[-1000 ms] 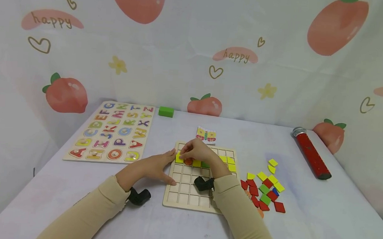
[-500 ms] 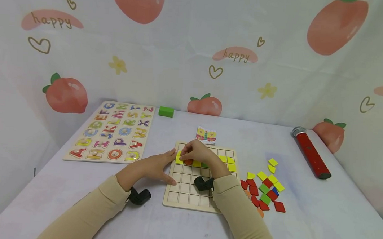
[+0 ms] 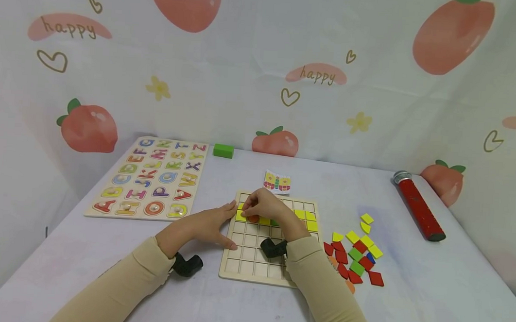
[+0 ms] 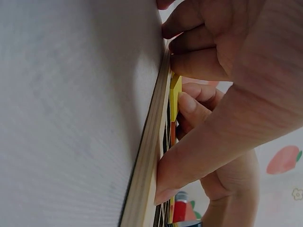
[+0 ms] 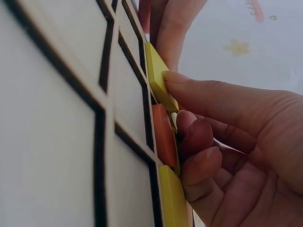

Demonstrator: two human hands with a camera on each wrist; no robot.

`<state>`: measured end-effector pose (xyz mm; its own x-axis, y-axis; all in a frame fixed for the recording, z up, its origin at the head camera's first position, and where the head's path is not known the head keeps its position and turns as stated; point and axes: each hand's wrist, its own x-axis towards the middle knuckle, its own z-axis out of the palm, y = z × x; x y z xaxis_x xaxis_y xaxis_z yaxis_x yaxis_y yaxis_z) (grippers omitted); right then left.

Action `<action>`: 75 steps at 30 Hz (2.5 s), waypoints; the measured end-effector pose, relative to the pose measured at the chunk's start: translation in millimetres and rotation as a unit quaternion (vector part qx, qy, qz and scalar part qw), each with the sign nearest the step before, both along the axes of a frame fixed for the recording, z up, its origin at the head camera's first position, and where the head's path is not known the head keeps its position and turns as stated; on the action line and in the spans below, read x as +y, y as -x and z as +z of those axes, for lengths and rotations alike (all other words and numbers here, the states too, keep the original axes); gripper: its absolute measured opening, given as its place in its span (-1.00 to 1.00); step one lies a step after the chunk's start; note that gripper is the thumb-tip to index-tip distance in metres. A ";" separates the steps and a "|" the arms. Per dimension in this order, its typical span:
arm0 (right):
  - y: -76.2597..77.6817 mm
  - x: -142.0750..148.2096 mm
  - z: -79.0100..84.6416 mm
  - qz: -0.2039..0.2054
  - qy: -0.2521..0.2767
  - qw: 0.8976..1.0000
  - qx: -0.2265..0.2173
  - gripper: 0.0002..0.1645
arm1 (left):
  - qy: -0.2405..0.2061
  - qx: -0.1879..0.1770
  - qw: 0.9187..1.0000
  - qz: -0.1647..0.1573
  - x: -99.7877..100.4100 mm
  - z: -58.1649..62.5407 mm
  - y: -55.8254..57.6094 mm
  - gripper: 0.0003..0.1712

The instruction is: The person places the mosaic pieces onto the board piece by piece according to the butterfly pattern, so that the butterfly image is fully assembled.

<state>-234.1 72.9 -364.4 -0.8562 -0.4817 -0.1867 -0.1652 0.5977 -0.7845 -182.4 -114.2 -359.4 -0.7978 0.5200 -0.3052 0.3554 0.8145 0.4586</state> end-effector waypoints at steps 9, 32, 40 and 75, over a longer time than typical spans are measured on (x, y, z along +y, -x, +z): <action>-1.3 -0.2 1.0 0.002 0.014 1.000 -0.013 -0.90 | 0.001 0.001 1.000 -0.002 -0.3 -1.1 1.0 0.23; -6.2 31.2 19.0 0.046 -0.037 0.998 0.013 -0.87 | 0.006 0.002 1.000 0.007 0.4 0.1 0.9 0.23; -22.2 90.1 31.8 0.019 -0.025 0.999 0.014 -0.78 | 0.002 -0.003 1.000 0.016 3.0 -0.1 0.2 0.23; -45.5 199.6 9.1 -0.077 -0.104 0.991 -0.044 -0.69 | 0.006 0.003 1.000 0.014 0.5 0.3 -1.6 0.24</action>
<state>-188.6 272.5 -355.3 -0.8927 -0.2906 -0.3445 0.0032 0.7603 -0.6495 -180.8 -113.7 -359.1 -0.8142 0.4930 -0.3067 0.3345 0.8301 0.4462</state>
